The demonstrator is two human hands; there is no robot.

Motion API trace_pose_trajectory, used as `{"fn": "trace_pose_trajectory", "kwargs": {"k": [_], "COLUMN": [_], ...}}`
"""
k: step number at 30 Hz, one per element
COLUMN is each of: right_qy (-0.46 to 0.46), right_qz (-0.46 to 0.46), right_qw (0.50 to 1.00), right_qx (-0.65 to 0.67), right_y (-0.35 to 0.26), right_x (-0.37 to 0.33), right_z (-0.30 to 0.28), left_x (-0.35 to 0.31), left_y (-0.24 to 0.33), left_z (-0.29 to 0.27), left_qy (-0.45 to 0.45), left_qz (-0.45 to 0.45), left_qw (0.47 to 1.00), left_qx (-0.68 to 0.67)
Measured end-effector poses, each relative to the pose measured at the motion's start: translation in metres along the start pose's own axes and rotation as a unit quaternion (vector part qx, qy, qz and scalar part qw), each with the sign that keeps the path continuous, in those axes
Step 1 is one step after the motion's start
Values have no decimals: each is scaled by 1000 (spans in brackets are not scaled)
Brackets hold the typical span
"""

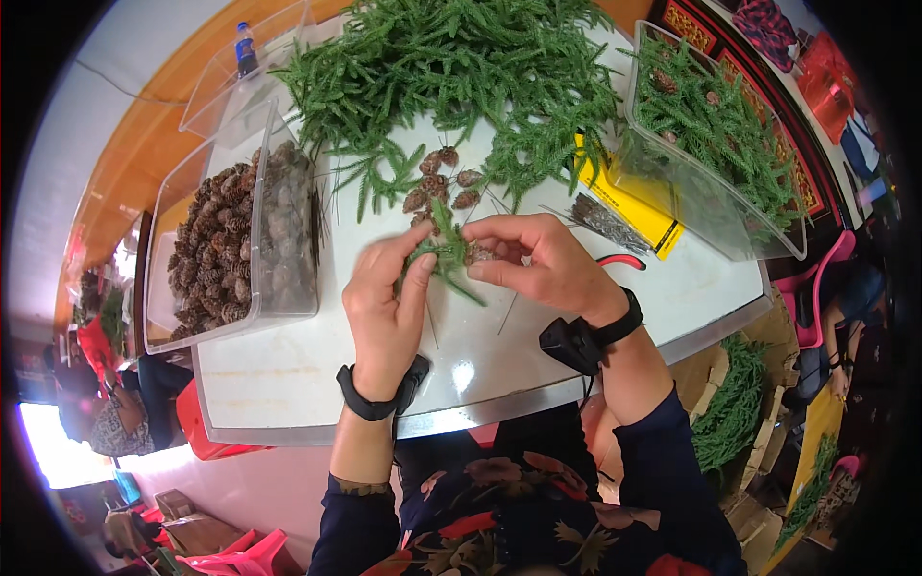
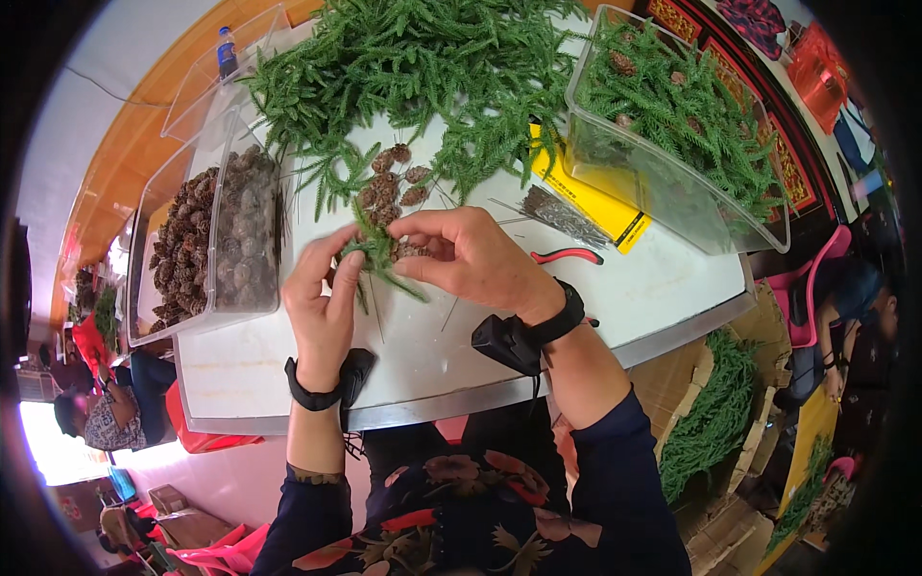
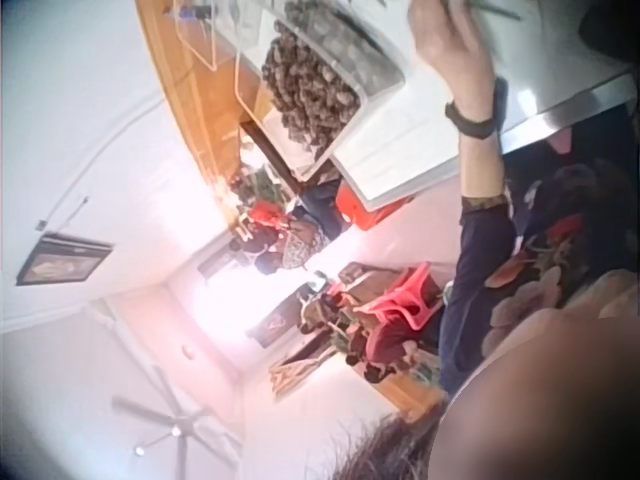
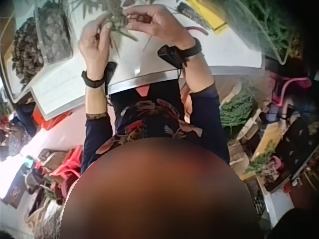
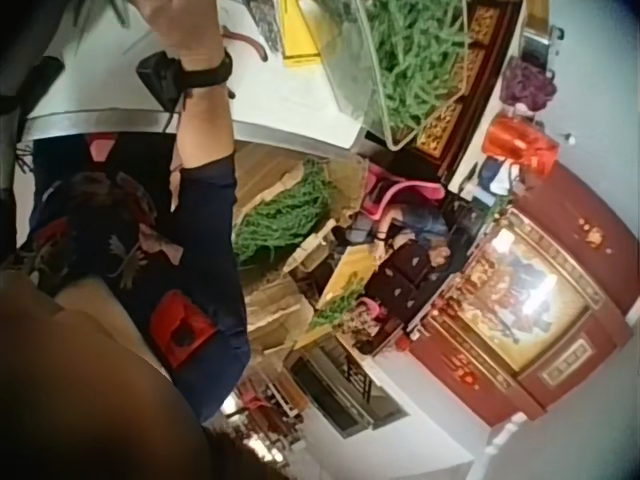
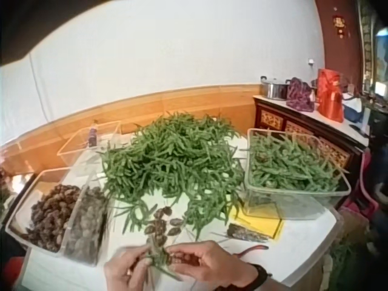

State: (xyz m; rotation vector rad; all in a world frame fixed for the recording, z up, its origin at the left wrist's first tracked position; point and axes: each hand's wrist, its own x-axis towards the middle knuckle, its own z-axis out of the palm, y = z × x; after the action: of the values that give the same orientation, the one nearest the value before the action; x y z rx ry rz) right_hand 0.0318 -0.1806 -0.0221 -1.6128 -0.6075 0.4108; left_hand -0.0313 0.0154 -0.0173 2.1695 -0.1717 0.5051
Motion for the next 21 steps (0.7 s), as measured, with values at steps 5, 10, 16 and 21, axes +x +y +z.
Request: {"fn": "trace_pose_trajectory", "kwargs": {"k": [5,10,16,21], "right_qy": [-9,-13,-49,-62], "right_qz": [8,1,-53,-30], "right_qw": [1000,1000,996,993], "right_qx": [-22,-7,53,95], "right_y": [-11,-14,-23,-31], "right_x": [-1,-4,-8,-10], "right_z": [2,-8,-10,-7], "left_x": [-4,-2,-2,1], "left_y": [-16,-25,-22,-16], "left_z": [0,0,3,2], "left_qy": [8,-3,19,-4], "left_qz": [-210,-225,-200,-203], "left_qw": [935,897,868,855], "left_qx": [-285,-381,-454,-477]}}
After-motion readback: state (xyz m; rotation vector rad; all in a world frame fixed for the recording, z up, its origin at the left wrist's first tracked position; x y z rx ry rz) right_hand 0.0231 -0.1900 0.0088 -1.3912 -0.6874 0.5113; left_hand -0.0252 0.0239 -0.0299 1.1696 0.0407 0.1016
